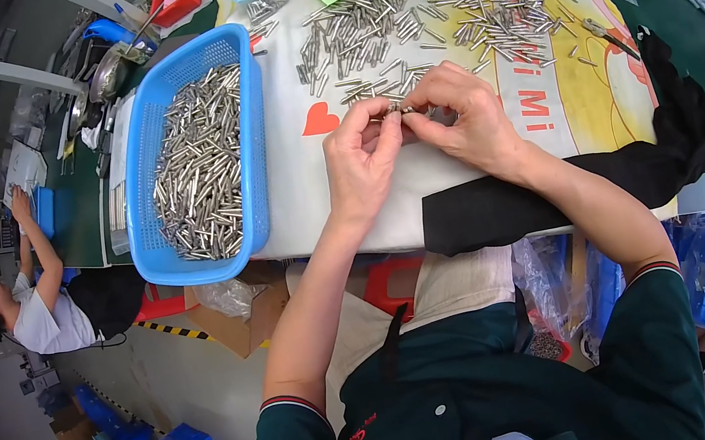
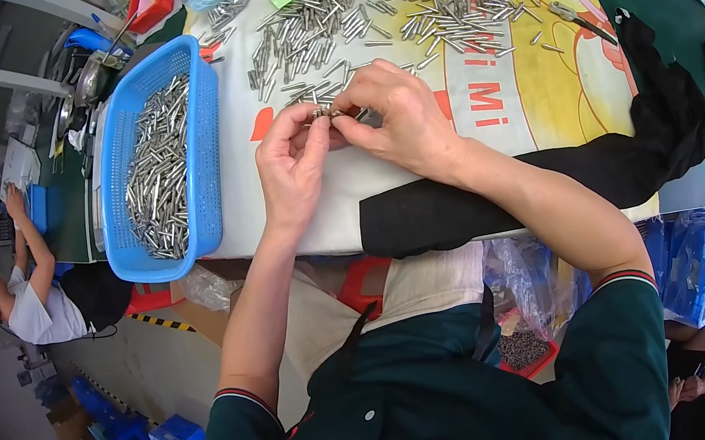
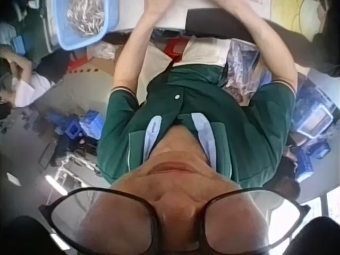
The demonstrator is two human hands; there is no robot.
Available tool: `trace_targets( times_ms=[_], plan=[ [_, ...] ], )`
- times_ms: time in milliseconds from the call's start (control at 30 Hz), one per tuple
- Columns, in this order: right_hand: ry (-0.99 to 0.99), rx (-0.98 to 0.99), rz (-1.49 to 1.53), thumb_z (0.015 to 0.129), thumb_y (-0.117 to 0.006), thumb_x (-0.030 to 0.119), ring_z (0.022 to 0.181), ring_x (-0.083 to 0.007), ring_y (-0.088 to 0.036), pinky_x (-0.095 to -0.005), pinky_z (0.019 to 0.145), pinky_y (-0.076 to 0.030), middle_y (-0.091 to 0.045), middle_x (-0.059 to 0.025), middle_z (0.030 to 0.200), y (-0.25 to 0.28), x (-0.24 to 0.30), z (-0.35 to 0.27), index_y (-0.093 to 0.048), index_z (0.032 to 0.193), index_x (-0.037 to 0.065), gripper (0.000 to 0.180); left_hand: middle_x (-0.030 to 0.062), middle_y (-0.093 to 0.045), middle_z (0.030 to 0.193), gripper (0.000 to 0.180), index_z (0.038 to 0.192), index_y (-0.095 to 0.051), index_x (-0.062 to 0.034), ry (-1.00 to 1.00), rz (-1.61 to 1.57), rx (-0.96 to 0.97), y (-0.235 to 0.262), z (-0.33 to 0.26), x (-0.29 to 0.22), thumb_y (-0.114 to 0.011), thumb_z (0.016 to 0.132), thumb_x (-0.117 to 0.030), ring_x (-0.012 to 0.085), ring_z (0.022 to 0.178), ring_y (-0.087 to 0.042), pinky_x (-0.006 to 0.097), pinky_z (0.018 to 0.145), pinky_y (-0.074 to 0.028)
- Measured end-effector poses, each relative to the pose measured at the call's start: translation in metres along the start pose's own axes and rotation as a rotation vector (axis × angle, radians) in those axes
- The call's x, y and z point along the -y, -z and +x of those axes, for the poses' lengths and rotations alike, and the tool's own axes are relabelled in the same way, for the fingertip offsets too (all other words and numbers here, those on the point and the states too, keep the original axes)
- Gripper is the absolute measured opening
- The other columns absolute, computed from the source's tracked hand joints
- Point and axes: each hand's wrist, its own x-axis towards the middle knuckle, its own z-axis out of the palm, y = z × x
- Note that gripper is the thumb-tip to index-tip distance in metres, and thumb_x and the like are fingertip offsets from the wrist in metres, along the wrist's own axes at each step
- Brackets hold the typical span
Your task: Sorting, inspecting, and grouping small cylindrical metal pins on a workbench.
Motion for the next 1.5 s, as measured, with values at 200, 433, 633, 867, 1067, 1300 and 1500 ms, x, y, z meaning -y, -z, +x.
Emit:
trace_targets(
  times_ms=[200, 433, 633, 867, 1067, 1300, 1500],
  plan=[
    [0.112, -0.041, -0.200, 0.066, -0.070, 0.006, 0.071, -0.0225, -0.055, -0.0333, 0.059, -0.046, -0.059, -0.0050, 0.070, -0.003, 0.008, 0.002, -0.064, 0.074, 0.004, 0.010, 0.0075, -0.063, 0.081, 0.012, 0.094, -0.057, 0.0058, -0.081, 0.057, -0.107, 0.002, -0.003, 0.005, -0.057, 0.087, -0.004, 0.0118, 0.073, -0.064, 0.024, 0.066, -0.052],
    [0.153, -0.080, -0.253, 0.067, -0.068, 0.005, 0.071, -0.0193, -0.054, -0.0294, 0.055, -0.045, -0.059, -0.0036, 0.073, 0.000, 0.012, 0.003, -0.066, 0.076, 0.005, 0.009, 0.0080, -0.065, 0.081, 0.013, 0.096, -0.056, 0.0062, -0.153, 0.090, -0.136, -0.001, -0.005, 0.000, -0.056, 0.087, -0.004, 0.0139, 0.075, -0.065, 0.025, 0.070, -0.052],
    [-0.107, -0.038, 0.148, 0.070, -0.070, 0.007, 0.073, -0.0152, -0.054, -0.0259, 0.053, -0.043, -0.059, -0.0030, 0.076, 0.000, 0.013, 0.002, -0.066, 0.078, 0.005, 0.008, 0.0076, -0.063, 0.085, 0.013, 0.097, -0.056, 0.0060, -0.096, 0.034, -0.063, 0.002, -0.007, -0.004, -0.056, 0.087, -0.003, 0.0133, 0.080, -0.064, 0.025, 0.073, -0.052],
    [0.071, -0.129, 0.044, 0.065, -0.072, 0.004, 0.073, -0.0190, -0.054, -0.0289, 0.060, -0.044, -0.058, -0.0047, 0.076, 0.001, 0.017, 0.001, -0.068, 0.079, 0.006, 0.015, 0.0059, -0.063, 0.085, 0.013, 0.096, -0.059, 0.0041, -0.189, 0.063, -0.059, 0.004, -0.009, -0.002, -0.058, 0.084, 0.001, 0.0120, 0.079, -0.063, 0.024, 0.073, -0.051],
    [0.092, -0.146, 0.063, 0.064, -0.072, 0.003, 0.071, -0.0190, -0.054, -0.0287, 0.059, -0.044, -0.058, -0.0045, 0.076, 0.001, 0.018, 0.001, -0.068, 0.080, 0.006, 0.016, 0.0061, -0.064, 0.086, 0.013, 0.097, -0.060, 0.0034, -0.242, 0.068, -0.060, 0.004, -0.009, -0.004, -0.058, 0.084, 0.002, 0.0118, 0.078, -0.063, 0.024, 0.072, -0.052],
    [-0.416, 0.016, 0.406, 0.076, -0.067, 0.007, 0.060, -0.0057, -0.048, -0.0212, 0.051, -0.039, -0.057, -0.0009, 0.070, -0.001, 0.014, -0.001, -0.064, 0.077, 0.001, 0.007, 0.0103, -0.064, 0.086, 0.012, 0.098, -0.055, 0.0058, 0.015, -0.205, 0.031, 0.005, -0.006, -0.008, -0.054, 0.088, 0.000, 0.0154, 0.078, -0.065, 0.026, 0.071, -0.054],
    [-0.579, 0.094, 0.450, 0.077, -0.067, 0.011, 0.057, -0.0027, -0.044, -0.0202, 0.051, -0.038, -0.058, 0.0014, 0.065, 0.007, 0.015, 0.004, -0.065, 0.079, -0.002, 0.013, 0.0122, -0.065, 0.086, 0.012, 0.098, -0.054, 0.0045, 0.370, -0.353, 0.043, 0.003, -0.004, -0.016, -0.053, 0.089, -0.003, 0.0188, 0.076, -0.067, 0.027, 0.071, -0.055]
  ],
)
